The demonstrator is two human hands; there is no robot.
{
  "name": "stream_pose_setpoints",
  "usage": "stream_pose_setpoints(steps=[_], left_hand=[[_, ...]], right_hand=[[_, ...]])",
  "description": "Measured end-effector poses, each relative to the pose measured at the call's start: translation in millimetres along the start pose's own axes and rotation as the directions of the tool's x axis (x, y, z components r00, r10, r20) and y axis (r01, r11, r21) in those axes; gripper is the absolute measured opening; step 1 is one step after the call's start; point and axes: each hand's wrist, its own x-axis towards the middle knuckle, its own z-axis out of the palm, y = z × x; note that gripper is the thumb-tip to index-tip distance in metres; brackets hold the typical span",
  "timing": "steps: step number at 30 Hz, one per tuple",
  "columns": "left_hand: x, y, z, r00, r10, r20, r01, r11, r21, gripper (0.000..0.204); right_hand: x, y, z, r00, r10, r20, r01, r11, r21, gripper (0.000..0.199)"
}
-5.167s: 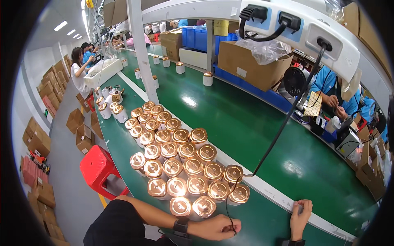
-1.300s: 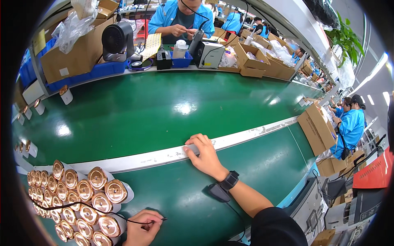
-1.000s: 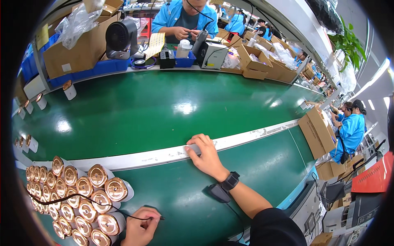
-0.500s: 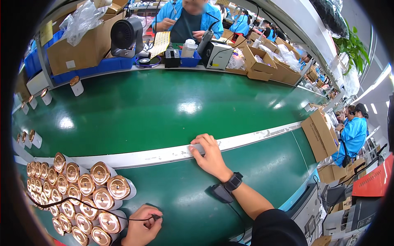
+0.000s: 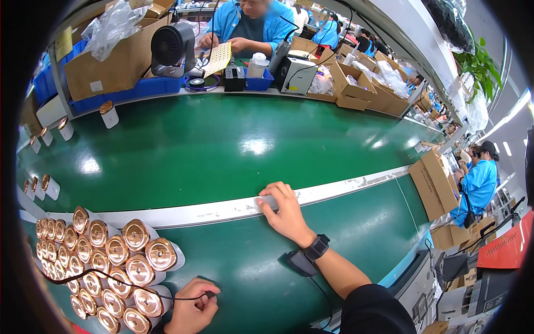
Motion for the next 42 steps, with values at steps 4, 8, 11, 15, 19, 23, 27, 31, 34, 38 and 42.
stream_pose_setpoints(steps=[4,8,11,15,19,23,27,31,34,38,42], left_hand=[[-1.1,-1.3,1.0,0.998,0.055,-0.031,-0.054,0.998,0.034,0.018],[-2.1,-1.9,-0.6,0.998,0.063,-0.026,-0.062,0.997,0.039,0.019],[-1.7,-0.8,0.7,0.998,0.054,-0.034,-0.053,0.998,0.03,0.02],[-0.1,-1.7,-0.1,0.998,0.058,-0.033,-0.057,0.998,0.031,0.023],[-1.2,-3.0,-1.2,0.995,0.096,-0.023,-0.095,0.994,0.06,0.023],[-1.1,2.0,-0.9,0.997,0.077,-0.027,-0.075,0.996,0.058,0.02],[-0.7,0.9,0.0,0.994,0.097,-0.042,-0.095,0.994,0.046,0.017],[0.2,-0.5,-2.0,0.995,0.098,-0.017,-0.097,0.994,0.06,0.014],[-0.9,-1.3,-3.8,0.992,0.127,-0.014,-0.126,0.989,0.08,0.014],[0.0,5.2,-3.6,0.994,0.11,0.005,-0.11,0.99,0.092,0.013],[5.2,2.9,0.6,0.989,0.145,-0.023,-0.142,0.984,0.103,0.013]], right_hand=[[0.3,-1.5,0.6,1.0,0.004,-0.003,-0.004,1.0,0.005,0.019],[0.1,-2.3,1.5,1.0,0.008,0.007,-0.008,1.0,0.012,0.019],[-0.3,-2.1,0.3,1.0,0.006,0.003,-0.006,1.0,0.009,0.019],[-0.3,-1.2,0.2,1.0,0.006,-0.004,-0.006,1.0,0.001,0.018],[0.3,-1.6,0.8,1.0,0.007,-0.004,-0.007,1.0,0.004,0.018],[0.1,-1.1,1.9,1.0,-0.001,0.001,0.001,1.0,-0.001,0.017],[-1.2,-3.0,-0.4,1.0,0.013,0.015,-0.014,1.0,0.006,0.018],[0.3,-2.8,-0.6,1.0,0.014,0.014,-0.013,1.0,-0.015,0.018],[0.7,-3.1,4.2,1.0,-0.017,-0.007,0.017,1.0,0.0,0.018],[-0.6,-1.4,1.7,1.0,-0.011,0.0,0.011,1.0,0.0,0.017],[2.0,-0.3,-3.5,1.0,0.003,0.002,-0.003,1.0,-0.006,0.017]])
